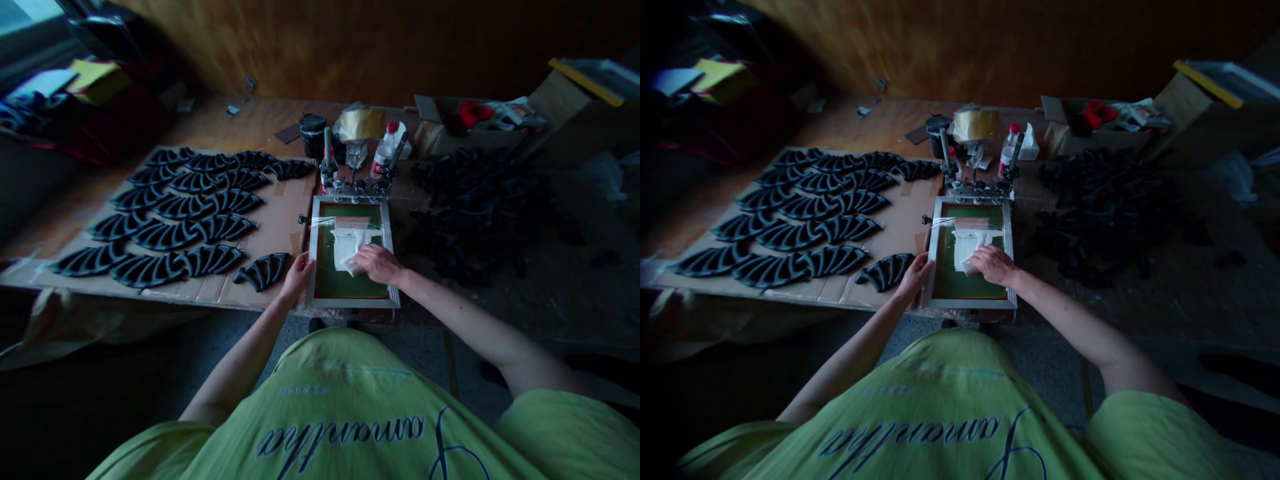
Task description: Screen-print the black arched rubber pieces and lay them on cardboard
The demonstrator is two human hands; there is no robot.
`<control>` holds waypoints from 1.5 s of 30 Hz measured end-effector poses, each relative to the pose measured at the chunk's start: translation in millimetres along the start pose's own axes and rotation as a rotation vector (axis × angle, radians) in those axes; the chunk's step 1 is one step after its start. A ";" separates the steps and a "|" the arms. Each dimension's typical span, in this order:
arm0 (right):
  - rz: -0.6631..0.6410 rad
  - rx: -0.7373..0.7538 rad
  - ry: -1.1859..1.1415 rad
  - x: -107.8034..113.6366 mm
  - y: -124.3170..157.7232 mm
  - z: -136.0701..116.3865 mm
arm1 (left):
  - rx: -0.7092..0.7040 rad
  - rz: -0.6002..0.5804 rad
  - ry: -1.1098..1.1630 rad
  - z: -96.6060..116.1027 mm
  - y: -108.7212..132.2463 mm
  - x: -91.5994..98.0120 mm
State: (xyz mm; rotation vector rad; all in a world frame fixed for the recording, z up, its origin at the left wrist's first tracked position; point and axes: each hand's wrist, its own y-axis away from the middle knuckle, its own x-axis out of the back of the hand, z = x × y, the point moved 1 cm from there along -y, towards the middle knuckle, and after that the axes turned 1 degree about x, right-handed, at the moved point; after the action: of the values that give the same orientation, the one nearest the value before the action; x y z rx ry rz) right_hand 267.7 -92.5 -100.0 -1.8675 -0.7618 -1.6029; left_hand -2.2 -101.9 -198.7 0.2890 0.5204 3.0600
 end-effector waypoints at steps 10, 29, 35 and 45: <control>0.150 -0.122 -0.045 -11.0 -0.9 -10.7 | 0.016 -0.013 0.084 10.9 7.9 0.4; 0.510 -0.859 -0.247 28.9 21.8 118.3 | -0.331 0.004 0.345 166.2 9.4 20.5; 0.184 -0.542 -0.073 -51.7 16.2 39.6 | -0.400 0.043 0.394 216.9 -24.7 10.0; 0.153 -0.438 -0.205 -35.6 -14.2 -62.9 | 0.357 -0.351 0.455 69.2 82.4 -56.1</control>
State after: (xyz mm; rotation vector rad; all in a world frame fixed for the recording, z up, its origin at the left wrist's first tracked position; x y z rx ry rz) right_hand 210.6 -130.8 -126.3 -2.3649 -0.3505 -1.5875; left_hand 66.5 -160.2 -117.3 -0.4612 1.0129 2.6642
